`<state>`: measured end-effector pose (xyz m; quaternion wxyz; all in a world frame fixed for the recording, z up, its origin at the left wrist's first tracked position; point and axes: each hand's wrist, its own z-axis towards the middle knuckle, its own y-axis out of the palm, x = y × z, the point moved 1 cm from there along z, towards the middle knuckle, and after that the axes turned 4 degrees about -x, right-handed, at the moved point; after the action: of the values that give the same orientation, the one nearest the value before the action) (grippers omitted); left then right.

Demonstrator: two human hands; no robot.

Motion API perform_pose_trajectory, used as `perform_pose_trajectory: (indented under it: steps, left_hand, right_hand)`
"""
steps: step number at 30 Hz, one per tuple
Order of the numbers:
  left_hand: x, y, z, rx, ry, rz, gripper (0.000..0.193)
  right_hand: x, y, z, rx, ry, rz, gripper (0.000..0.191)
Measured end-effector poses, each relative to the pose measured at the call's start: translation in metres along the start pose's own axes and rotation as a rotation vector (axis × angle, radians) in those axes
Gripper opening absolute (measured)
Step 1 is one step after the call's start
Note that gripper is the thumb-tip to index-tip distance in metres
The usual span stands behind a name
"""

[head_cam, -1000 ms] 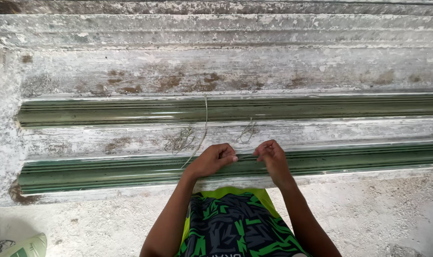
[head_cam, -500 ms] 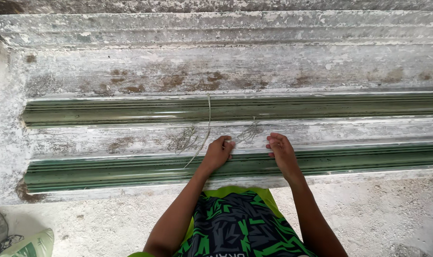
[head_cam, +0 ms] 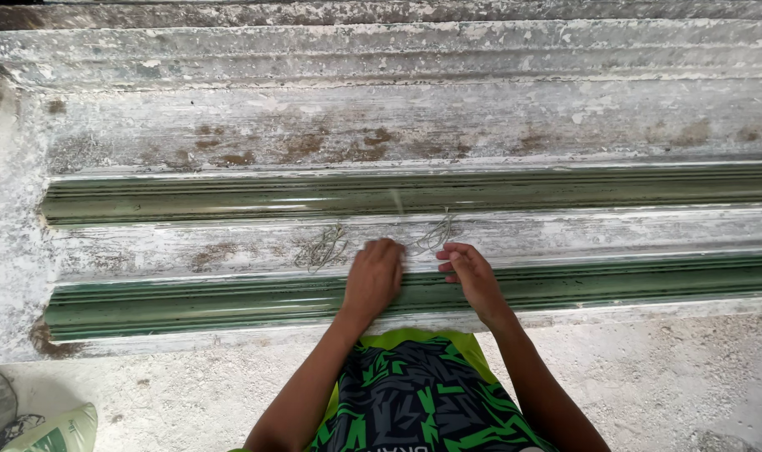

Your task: The person twists thin wire pieces by hand into loops on a work ledge, then slides a long brown plaster molding strip free from the stack. They dip a brush into a container of orange-brown liquid and brush the stain along the face of the molding strip.

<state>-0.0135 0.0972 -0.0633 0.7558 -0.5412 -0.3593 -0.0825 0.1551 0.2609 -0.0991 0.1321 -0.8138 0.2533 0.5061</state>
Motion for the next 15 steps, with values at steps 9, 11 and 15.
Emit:
perform_pose_trajectory:
  steps: [9, 11, 15]
  left_hand:
    - [0.054, -0.023, -0.005, -0.35, 0.068, -0.488, 0.024]
    - [0.052, -0.026, -0.005, -0.457, -0.025, -0.649, 0.02]
    - [0.045, -0.031, -0.005, -0.694, -0.231, -1.338, 0.027]
  right_hand:
    - [-0.025, 0.016, 0.018, 0.015, -0.134, 0.589, 0.037]
    - [-0.029, 0.009, 0.016, 0.03, -0.105, 0.763, 0.031]
    - [-0.037, 0.003, 0.009, 0.004, -0.14, 0.74, 0.028]
